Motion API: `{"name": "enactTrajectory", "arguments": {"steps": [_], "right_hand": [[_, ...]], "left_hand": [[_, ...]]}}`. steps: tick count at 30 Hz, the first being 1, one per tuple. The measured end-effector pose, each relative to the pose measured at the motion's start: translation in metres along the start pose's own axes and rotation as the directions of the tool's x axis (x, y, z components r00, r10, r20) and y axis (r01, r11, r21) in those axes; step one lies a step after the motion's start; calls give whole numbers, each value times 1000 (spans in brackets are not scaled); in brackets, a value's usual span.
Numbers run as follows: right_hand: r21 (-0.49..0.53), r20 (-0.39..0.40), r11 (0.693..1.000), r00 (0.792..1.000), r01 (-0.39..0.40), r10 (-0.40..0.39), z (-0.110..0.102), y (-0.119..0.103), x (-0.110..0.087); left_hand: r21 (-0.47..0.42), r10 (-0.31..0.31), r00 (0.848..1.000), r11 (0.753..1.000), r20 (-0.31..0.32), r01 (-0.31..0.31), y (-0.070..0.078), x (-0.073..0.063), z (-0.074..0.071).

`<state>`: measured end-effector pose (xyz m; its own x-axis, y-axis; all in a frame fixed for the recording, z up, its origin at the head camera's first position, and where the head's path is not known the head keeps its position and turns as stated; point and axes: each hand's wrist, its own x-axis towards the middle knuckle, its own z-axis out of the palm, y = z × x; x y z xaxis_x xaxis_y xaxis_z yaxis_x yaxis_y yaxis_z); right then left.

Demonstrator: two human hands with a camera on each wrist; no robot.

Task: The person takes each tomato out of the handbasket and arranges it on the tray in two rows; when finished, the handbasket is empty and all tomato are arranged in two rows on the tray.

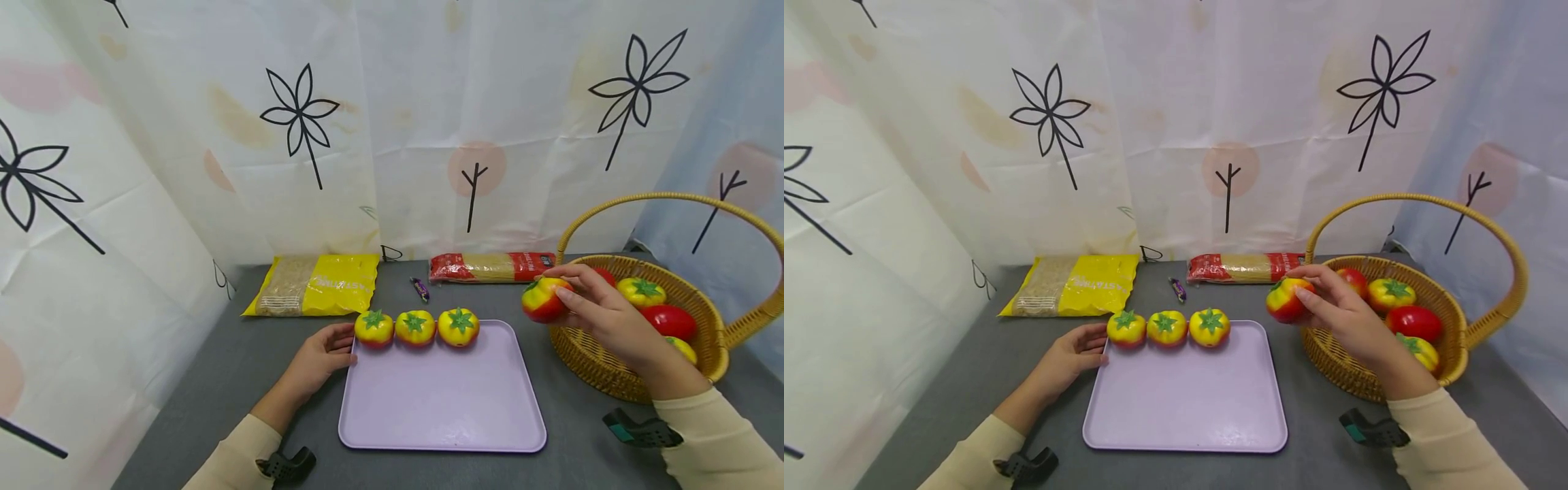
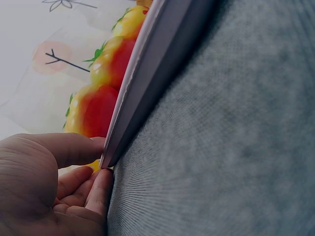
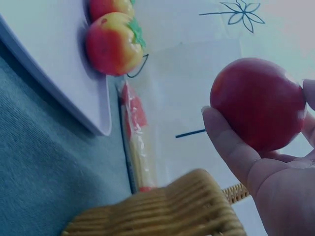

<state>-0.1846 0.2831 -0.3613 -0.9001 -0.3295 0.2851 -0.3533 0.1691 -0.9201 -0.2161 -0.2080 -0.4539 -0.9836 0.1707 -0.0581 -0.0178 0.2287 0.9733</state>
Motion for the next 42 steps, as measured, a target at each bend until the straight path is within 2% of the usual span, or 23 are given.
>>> {"name": "enactTrajectory", "arguments": {"steps": [3, 11, 21, 29, 31, 42], "right_hand": [[-9, 2, 1000, 1000, -3, 3, 5, 2, 1], [7, 63, 998, 996, 59, -60, 18, 7, 4], [-70, 92, 994, 991, -90, 96, 35, 9, 6], [-174, 40, 981, 995, -83, 92, 50, 14, 8], [-184, 20, 978, 994, -99, 105, 54, 16, 9], [-227, -66, 970, 995, -84, 70, 67, 28, 10]], "left_hand": [[2, 0, 1000, 1000, 1, 0, 0, 0, 0], [3, -2, 1000, 1000, -4, 2, 0, 0, 0], [0, 0, 1000, 1000, 1, 0, -2, 1, 0], [4, 0, 1000, 1000, 0, 0, -2, 1, -1], [5, -2, 1000, 1000, -1, 2, -2, 2, -1], [24, -4, 1000, 1000, -8, 4, -4, 2, 0]]}}
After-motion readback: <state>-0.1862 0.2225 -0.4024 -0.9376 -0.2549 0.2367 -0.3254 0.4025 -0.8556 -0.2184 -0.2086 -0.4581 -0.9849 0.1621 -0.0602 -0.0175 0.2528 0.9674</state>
